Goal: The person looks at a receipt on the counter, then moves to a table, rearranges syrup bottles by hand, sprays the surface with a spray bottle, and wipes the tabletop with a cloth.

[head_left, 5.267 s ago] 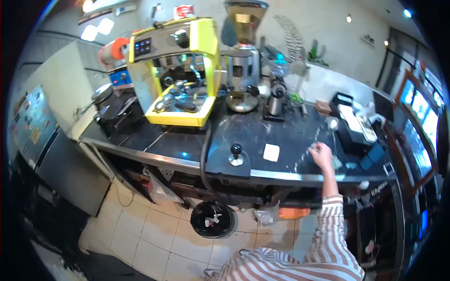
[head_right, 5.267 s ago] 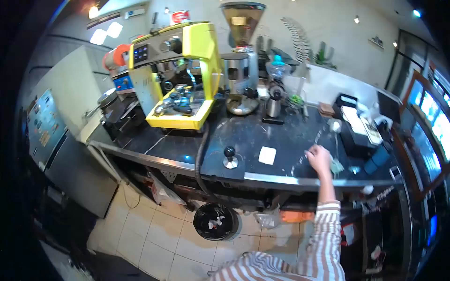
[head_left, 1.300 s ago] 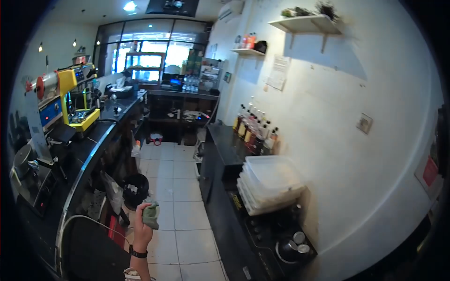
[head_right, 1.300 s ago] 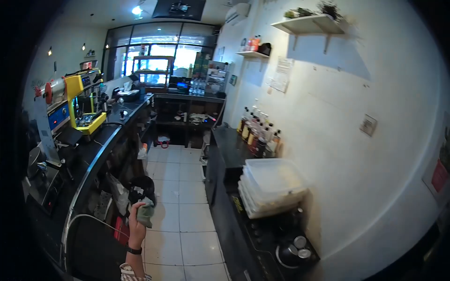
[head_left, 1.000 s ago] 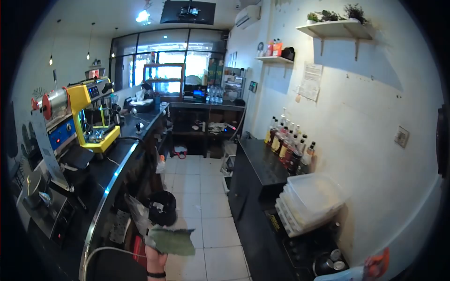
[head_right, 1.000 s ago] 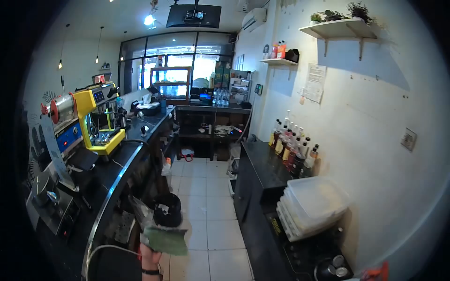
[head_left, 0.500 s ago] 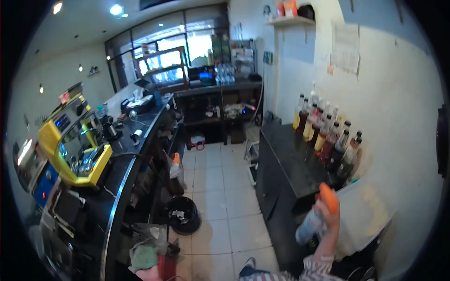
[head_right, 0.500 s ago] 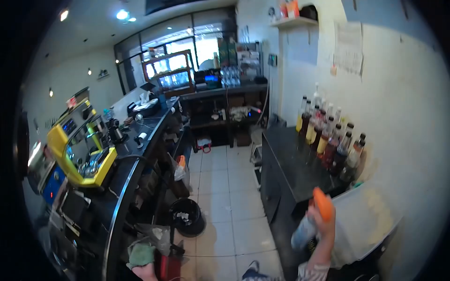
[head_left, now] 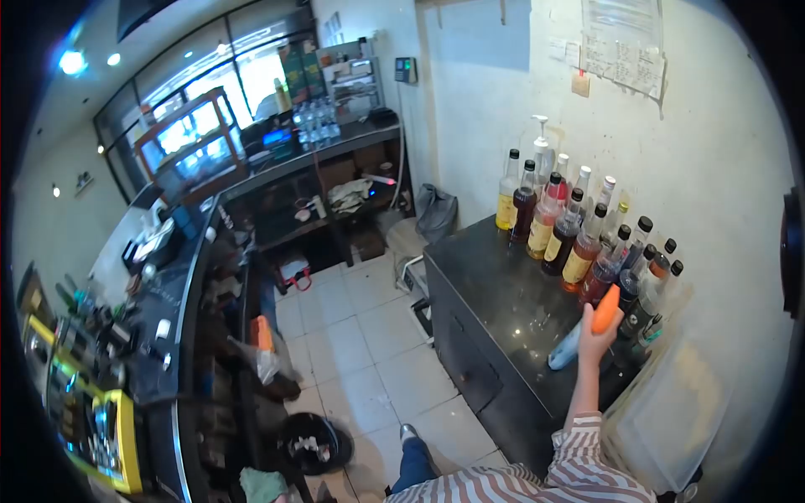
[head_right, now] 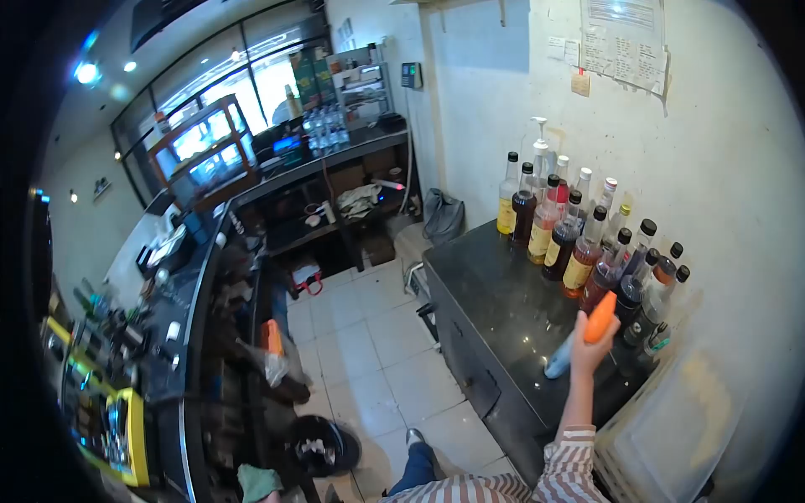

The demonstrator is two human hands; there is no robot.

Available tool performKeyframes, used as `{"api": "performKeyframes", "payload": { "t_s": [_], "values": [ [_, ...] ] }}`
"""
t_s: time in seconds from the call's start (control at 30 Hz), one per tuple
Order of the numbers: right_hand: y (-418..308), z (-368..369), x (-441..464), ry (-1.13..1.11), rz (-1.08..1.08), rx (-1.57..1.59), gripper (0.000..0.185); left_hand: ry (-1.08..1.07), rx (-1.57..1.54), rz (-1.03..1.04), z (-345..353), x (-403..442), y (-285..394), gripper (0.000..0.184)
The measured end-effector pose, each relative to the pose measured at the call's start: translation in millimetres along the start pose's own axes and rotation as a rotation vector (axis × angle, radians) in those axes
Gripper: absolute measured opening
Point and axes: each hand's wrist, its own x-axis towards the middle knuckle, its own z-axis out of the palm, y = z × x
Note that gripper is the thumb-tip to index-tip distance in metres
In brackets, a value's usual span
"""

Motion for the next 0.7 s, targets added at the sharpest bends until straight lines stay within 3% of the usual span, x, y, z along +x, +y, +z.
{"api": "performKeyframes", "payload": {
  "t_s": [0.03,0.1,0.13,0.2,0.27,0.3,0.33,0.43,0.47,0.5,0.6,0.63,0.7],
  "values": [
    [1.1,2.0,2.9,0.036,0.017,-0.008,0.037,0.024,-0.493,-0.045,45.2,25.5,9.1,0.044],
    [15.9,7.8,2.7,0.090,-0.042,-0.138,0.039,-0.233,-0.901,-0.249,105.3,102.4,-8.2,0.037],
    [21.1,10.6,-2.8,0.037,0.069,-0.176,0.058,-0.364,-1.104,-0.376,142.0,139.2,-20.7,0.036],
    [-0.6,17.0,-8.7,0.188,-0.102,-0.381,0.073,-0.877,-1.542,-0.525,230.7,215.3,-50.3,0.040],
    [-9.9,15.2,-25.2,0.308,-0.220,-0.553,0.086,-1.006,-1.604,-0.698,310.5,238.3,-19.2,0.046],
    [-8.9,14.7,-35.6,0.359,-0.251,-0.609,0.091,-0.764,-1.402,-0.836,344.5,232.6,30.8,0.045],
    [-18.6,19.9,-41.4,0.397,-0.259,-0.602,0.086,-0.779,-1.377,-0.926,378.7,243.5,41.1,0.045],
    [-30.1,44.5,-49.1,0.227,-0.392,-0.564,0.078,-0.809,-1.296,-1.011,463.3,245.3,72.1,0.043],
    [-40.2,63.1,-36.8,0.175,-0.462,-0.515,0.067,-1.033,-1.362,-0.975,486.2,249.4,61.8,0.050],
    [-49.2,80.6,-23.8,0.134,-0.494,-0.557,0.057,-0.982,-1.301,-1.036,505.3,253.5,51.7,0.050],
    [-54.6,152.3,13.2,0.078,-0.286,-0.266,0.035,-0.861,-1.191,-1.213,546.3,243.7,41.0,0.051],
    [-37.5,179.9,26.1,0.057,-0.216,-0.116,0.030,-0.862,-1.179,-1.192,556.0,251.8,28.3,0.050],
    [-26.6,244.7,60.6,0.018,-0.298,-0.079,0.031,-0.866,-1.146,-1.149,564.8,269.4,2.8,0.050]
  ]
}}
